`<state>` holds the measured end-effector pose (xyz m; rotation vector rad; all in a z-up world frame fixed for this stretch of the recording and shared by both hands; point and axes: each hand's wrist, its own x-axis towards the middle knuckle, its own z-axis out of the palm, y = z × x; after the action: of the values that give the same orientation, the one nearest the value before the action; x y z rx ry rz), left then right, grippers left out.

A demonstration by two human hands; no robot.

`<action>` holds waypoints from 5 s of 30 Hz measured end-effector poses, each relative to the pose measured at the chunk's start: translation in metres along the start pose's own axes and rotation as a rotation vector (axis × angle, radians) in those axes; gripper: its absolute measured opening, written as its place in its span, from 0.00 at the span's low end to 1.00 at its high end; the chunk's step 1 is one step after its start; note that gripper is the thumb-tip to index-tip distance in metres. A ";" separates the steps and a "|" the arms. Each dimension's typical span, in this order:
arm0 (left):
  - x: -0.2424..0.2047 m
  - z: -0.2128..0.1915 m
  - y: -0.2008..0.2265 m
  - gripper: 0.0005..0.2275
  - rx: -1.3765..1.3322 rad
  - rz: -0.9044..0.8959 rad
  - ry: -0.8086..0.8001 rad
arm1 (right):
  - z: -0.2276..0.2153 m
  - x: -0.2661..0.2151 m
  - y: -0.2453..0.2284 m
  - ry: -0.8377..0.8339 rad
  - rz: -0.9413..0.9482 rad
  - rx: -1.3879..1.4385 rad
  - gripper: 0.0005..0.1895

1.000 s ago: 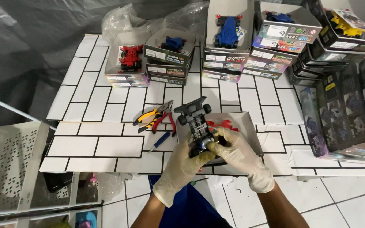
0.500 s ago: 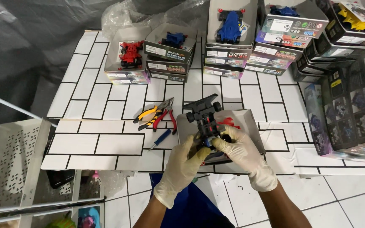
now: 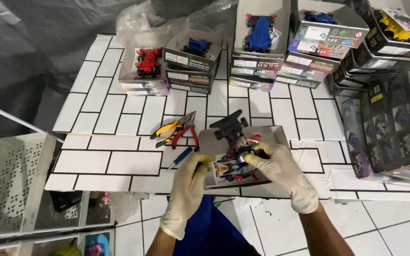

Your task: Assembling and packing toy car model kits using nippers and a screwdriver.

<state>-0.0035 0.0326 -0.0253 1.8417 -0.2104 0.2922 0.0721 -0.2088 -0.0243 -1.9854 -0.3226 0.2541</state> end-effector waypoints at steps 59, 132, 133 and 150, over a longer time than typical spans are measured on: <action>-0.011 -0.001 0.029 0.13 0.359 0.029 -0.189 | -0.038 -0.021 0.011 0.029 -0.361 -0.852 0.18; 0.021 0.161 -0.021 0.12 0.447 0.063 0.059 | -0.005 -0.051 0.028 0.620 -0.134 -0.276 0.08; 0.021 0.155 -0.016 0.12 0.447 0.063 0.059 | -0.007 -0.050 0.036 0.620 -0.134 -0.275 0.08; 0.015 0.101 0.025 0.11 -0.080 -0.255 0.063 | 0.011 -0.034 -0.018 0.129 -0.553 -0.210 0.16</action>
<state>0.0128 -0.0709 -0.0247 1.7553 0.0561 0.1610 0.0349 -0.2031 -0.0114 -2.0171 -0.8204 -0.2691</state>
